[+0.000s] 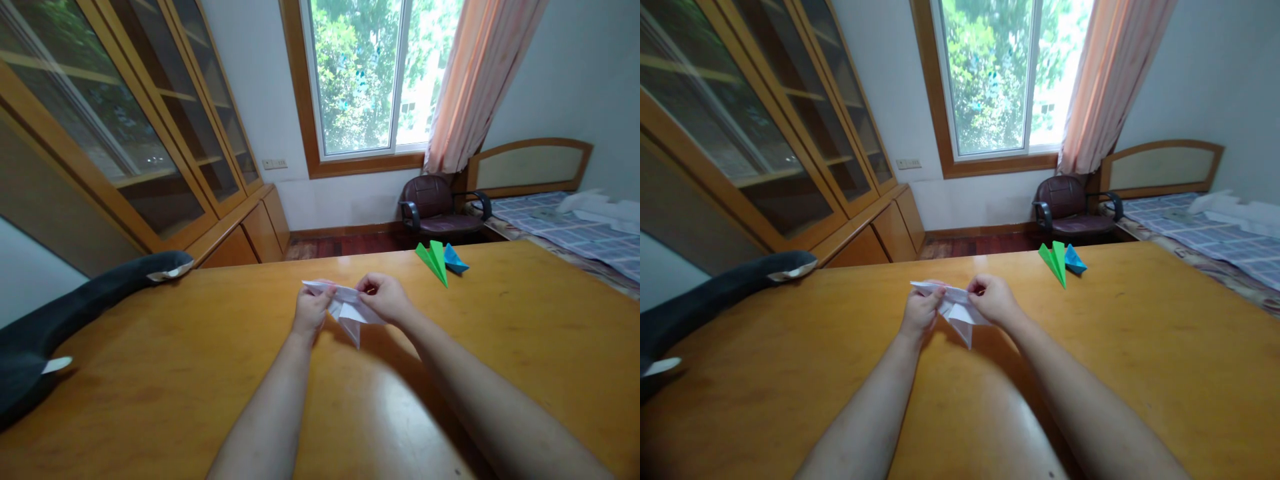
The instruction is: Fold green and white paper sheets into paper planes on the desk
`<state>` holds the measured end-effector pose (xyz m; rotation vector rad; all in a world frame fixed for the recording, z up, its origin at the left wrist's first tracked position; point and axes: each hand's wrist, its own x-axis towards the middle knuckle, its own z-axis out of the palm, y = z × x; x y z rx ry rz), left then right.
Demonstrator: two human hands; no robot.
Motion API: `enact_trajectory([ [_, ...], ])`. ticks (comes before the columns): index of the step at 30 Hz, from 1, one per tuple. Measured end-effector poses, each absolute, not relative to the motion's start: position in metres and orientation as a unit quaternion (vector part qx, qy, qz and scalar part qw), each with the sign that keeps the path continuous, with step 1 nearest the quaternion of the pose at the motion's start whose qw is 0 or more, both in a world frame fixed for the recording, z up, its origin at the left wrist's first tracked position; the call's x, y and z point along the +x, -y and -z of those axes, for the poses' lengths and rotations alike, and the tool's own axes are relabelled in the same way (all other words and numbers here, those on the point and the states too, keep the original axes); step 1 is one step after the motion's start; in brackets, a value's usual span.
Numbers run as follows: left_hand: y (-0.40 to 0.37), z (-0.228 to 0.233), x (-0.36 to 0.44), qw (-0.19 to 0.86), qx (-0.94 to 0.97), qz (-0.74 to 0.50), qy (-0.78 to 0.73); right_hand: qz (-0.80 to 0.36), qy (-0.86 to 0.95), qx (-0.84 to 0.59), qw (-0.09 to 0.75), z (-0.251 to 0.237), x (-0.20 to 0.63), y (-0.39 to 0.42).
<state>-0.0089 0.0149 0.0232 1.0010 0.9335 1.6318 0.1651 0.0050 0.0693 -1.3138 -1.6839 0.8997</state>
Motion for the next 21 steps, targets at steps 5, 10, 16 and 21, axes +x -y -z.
enact_trajectory([
  [5,-0.018,-0.021,-0.006,0.523,0.377,-0.661,-0.383,-0.559,0.607,-0.437,0.358,-0.072,0.181,-0.012],
  [10,-0.023,-0.015,-0.003,0.504,0.335,-0.700,-0.379,-0.496,0.617,-0.464,0.398,-0.068,0.186,-0.017],
  [16,-0.022,-0.013,0.003,0.538,0.320,-0.704,-0.335,-0.288,0.741,-0.489,0.359,-0.058,0.166,-0.010],
  [21,-0.017,-0.014,0.007,0.554,0.318,-0.700,-0.318,-0.115,0.813,-0.440,0.363,-0.045,0.158,-0.007],
])
